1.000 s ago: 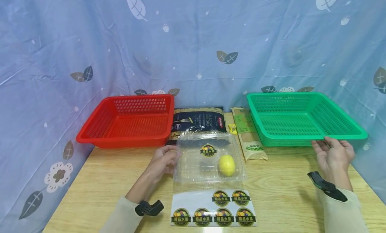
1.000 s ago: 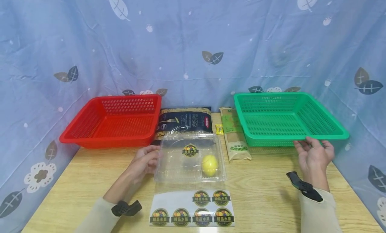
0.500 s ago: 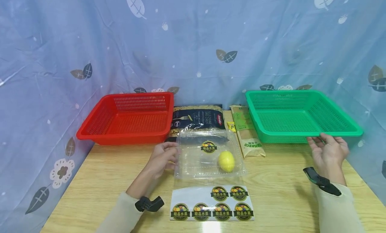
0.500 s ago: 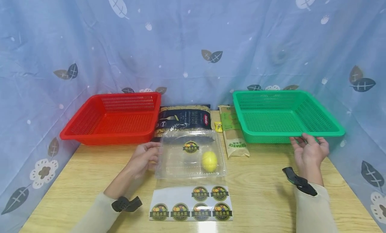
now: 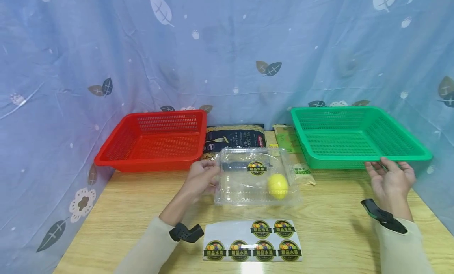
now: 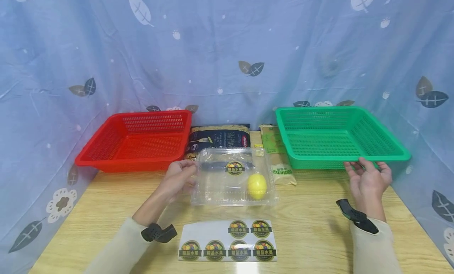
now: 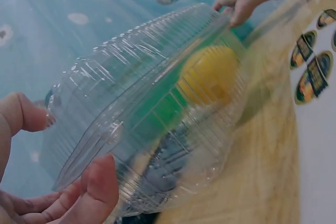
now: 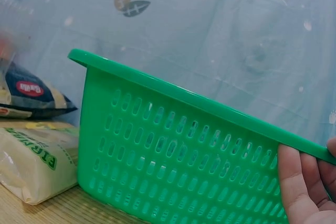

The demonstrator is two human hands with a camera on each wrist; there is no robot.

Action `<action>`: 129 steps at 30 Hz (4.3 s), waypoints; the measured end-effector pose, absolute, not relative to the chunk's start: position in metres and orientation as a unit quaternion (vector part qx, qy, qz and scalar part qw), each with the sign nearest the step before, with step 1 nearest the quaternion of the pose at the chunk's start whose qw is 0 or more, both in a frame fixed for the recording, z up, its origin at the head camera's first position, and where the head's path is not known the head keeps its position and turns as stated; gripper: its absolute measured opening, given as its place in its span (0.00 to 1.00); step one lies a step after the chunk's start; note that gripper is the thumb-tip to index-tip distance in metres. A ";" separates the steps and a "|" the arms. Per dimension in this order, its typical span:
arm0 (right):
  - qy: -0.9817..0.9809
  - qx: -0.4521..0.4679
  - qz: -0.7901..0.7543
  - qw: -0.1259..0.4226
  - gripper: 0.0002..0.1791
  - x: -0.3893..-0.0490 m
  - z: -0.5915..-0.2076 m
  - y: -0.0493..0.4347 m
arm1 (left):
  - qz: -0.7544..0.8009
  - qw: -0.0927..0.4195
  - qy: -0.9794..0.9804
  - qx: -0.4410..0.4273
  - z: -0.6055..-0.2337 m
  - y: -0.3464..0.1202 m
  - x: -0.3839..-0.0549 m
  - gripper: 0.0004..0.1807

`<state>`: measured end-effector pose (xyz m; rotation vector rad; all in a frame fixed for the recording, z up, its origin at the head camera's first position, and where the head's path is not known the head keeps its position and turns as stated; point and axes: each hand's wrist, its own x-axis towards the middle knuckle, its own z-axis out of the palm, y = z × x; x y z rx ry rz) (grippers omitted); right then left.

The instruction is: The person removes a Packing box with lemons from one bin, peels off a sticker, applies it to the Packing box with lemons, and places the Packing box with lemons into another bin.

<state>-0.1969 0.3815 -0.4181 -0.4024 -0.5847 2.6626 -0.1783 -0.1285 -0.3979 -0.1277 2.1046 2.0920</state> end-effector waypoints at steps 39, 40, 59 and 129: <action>-0.209 -0.149 0.942 0.215 0.23 -0.204 -0.419 0.379 | 0.704 0.096 0.704 -0.008 -0.305 -0.058 -0.262 0.16; -0.209 -0.151 0.942 0.215 0.23 -0.205 -0.419 0.379 | 0.706 0.096 0.702 -0.009 -0.303 -0.055 -0.263 0.15; -0.201 -0.153 0.940 0.230 0.23 -0.207 -0.421 0.377 | 0.731 0.115 0.672 0.004 -0.300 0.010 -0.285 0.13; -0.243 -0.150 0.930 0.230 0.18 -0.203 -0.416 0.380 | 0.382 0.014 0.920 0.089 -0.350 0.160 -0.320 0.20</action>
